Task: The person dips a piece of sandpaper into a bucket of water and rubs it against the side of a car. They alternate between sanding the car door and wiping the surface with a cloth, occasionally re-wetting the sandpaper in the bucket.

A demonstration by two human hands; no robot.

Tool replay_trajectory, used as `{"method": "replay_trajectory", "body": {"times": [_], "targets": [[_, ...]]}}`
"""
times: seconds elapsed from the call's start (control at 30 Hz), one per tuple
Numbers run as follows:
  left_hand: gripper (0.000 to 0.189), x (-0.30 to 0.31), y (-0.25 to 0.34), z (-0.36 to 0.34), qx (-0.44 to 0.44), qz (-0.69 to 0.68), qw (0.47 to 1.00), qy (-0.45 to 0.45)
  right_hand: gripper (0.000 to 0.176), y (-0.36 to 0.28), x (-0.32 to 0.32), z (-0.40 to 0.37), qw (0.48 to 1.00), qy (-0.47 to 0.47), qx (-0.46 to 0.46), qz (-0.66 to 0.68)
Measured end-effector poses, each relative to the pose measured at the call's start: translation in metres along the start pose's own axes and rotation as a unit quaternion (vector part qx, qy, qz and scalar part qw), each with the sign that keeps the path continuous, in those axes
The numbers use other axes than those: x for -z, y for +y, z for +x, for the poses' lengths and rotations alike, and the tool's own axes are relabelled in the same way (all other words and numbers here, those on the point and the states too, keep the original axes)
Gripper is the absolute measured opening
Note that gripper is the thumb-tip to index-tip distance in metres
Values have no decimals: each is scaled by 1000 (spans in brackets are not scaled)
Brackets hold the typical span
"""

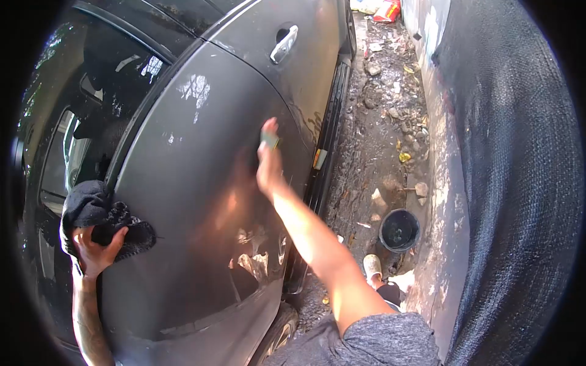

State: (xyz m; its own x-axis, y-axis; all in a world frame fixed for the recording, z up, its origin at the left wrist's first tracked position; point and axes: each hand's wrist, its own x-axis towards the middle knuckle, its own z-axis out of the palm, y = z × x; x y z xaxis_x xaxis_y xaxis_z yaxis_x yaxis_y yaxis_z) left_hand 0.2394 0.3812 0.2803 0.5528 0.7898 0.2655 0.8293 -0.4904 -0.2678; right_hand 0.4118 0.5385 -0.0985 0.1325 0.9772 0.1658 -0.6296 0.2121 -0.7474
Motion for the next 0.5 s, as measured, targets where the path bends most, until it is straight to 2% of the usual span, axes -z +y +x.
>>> {"method": "replay_trajectory", "body": {"times": [0.07,0.13,0.2,0.27,0.33,0.4,0.47,0.5], "targets": [[42,0,-3,-4,26,-13,999,-18,77,-4,6,13,994,25,20,-105],[42,-2,-6,-3,-14,5,1000,11,80,-5,-18,-54,988,-13,76,-137],[42,-2,-5,-5,-8,4,1000,5,83,-14,-34,-125,972,-79,145,-165],[42,0,-5,0,-9,8,1000,0,85,6,-20,-119,985,-91,87,-117],[41,1,-5,2,-27,26,999,0,82,21,3,-66,992,2,35,-124],[42,0,-6,-8,-9,42,999,-19,80,24,23,-25,989,52,1,-139],[39,-5,-12,-14,28,26,999,-5,77,19,4,-59,987,43,22,-152],[38,-2,-7,-7,0,36,999,-18,75,15,-9,-91,987,22,47,-151]]}}
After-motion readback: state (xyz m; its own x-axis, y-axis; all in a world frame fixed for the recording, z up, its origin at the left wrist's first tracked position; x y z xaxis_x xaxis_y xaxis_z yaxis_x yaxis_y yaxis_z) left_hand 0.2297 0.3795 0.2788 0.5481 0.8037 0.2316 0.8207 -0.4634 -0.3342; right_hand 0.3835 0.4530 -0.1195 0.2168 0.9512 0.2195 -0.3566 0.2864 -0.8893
